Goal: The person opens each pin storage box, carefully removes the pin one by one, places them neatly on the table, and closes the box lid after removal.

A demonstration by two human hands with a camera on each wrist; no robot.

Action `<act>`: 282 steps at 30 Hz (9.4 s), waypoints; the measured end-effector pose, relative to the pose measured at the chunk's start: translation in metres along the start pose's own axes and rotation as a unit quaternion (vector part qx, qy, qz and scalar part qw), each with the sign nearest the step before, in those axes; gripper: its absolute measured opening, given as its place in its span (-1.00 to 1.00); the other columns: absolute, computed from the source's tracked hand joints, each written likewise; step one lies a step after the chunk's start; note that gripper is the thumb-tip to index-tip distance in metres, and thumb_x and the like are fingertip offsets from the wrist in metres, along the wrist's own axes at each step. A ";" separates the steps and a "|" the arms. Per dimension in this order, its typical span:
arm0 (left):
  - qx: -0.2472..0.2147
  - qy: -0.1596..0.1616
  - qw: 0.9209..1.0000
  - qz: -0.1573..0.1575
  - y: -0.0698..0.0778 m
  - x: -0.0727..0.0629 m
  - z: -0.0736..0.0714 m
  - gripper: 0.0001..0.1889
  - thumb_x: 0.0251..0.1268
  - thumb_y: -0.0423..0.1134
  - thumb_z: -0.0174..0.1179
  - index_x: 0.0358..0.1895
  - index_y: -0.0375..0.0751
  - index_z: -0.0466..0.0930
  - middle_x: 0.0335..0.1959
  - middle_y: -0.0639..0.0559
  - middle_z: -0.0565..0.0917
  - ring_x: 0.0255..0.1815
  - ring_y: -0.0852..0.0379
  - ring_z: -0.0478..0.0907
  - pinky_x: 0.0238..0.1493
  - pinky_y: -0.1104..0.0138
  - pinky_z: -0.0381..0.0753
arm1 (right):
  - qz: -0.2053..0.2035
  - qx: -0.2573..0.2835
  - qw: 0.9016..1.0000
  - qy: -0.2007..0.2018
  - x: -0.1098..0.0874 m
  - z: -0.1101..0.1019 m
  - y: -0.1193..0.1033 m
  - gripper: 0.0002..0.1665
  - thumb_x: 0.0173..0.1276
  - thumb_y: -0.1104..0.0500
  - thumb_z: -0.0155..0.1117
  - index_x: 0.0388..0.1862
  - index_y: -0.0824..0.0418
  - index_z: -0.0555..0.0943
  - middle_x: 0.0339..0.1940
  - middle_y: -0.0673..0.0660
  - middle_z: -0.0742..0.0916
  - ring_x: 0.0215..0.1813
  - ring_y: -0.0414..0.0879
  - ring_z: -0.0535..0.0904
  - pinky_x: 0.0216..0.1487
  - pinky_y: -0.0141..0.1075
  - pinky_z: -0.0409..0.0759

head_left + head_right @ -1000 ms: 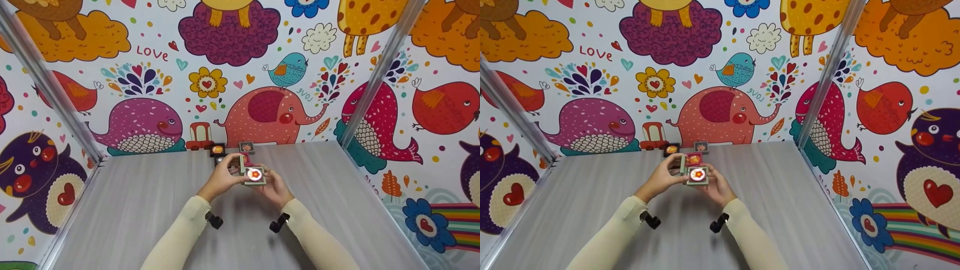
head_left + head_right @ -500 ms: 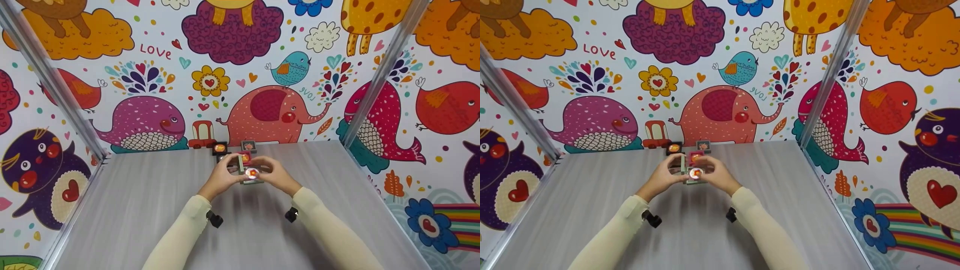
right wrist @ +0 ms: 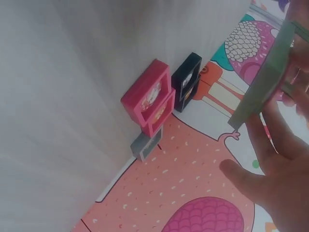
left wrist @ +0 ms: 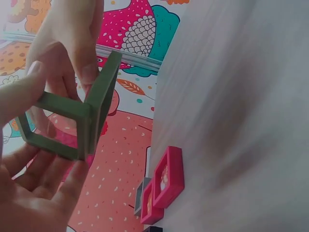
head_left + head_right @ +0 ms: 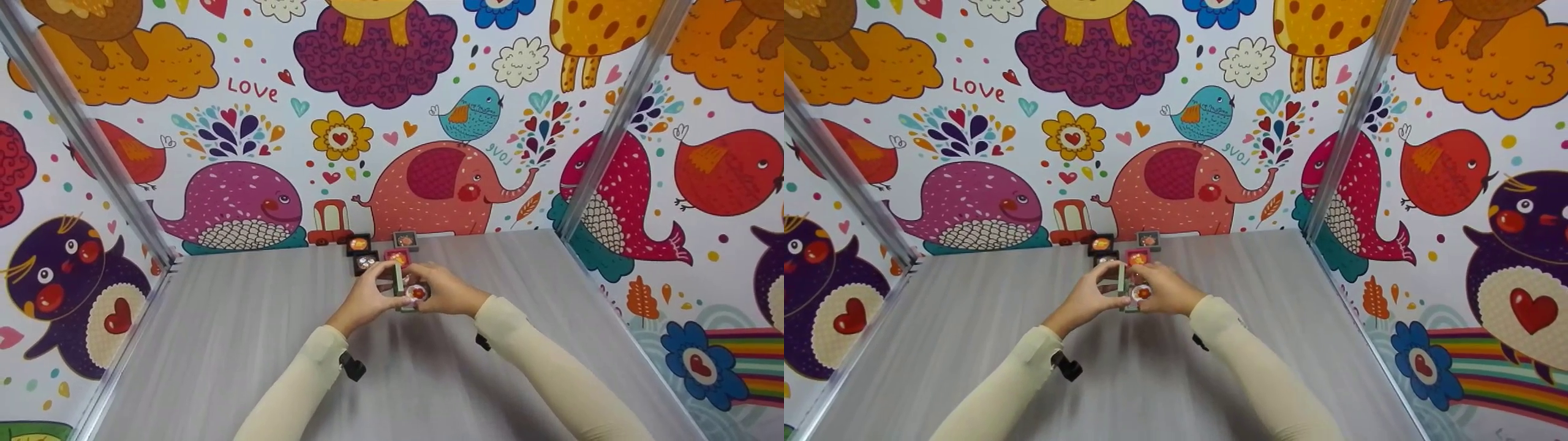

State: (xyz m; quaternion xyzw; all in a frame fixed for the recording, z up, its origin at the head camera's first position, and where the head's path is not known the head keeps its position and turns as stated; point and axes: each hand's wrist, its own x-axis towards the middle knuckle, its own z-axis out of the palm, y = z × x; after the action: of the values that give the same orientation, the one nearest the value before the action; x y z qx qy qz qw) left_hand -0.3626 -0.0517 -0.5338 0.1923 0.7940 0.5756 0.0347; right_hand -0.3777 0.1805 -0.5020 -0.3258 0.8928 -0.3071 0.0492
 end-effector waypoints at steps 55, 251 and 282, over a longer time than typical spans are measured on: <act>-0.008 0.017 0.998 -0.055 -0.103 -0.046 -0.050 0.07 0.12 -0.43 0.66 0.67 -0.35 0.20 0.54 -0.41 0.37 0.61 -0.40 0.27 0.51 -0.08 0.41 | 0.116 -0.136 0.983 -0.038 -0.058 0.005 0.119 -0.36 0.39 0.16 0.55 0.42 0.14 0.61 0.01 0.11 0.67 0.02 0.02 0.60 0.21 0.07 0.69; 0.187 0.052 0.969 0.155 0.058 -0.078 -0.001 -0.24 0.09 0.23 0.67 0.32 -0.05 0.70 0.15 0.14 0.52 0.26 0.11 0.38 0.20 0.16 0.68 | -0.124 0.877 0.464 0.000 -0.044 0.126 -0.057 -0.37 0.51 0.08 0.38 0.48 0.24 0.52 0.35 0.26 0.62 0.36 0.10 0.55 0.45 -0.10 0.52; -0.099 0.049 0.988 0.104 0.048 -0.088 -0.022 -0.21 0.31 -0.13 0.60 0.55 -0.11 0.43 0.31 -0.10 0.57 0.27 -0.11 0.53 0.36 -0.11 0.58 | -0.099 0.917 0.387 0.019 -0.048 0.115 -0.062 -0.34 0.51 0.14 0.41 0.52 0.22 0.47 0.48 0.39 0.53 0.45 0.29 0.54 0.63 -0.02 0.25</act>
State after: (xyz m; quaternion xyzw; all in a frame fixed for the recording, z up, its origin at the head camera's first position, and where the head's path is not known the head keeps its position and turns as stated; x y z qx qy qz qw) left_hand -0.2744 -0.0895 -0.4968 0.2408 0.7097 0.6606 -0.0455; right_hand -0.2727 0.1132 -0.5639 -0.1633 0.0328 -0.9484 0.2699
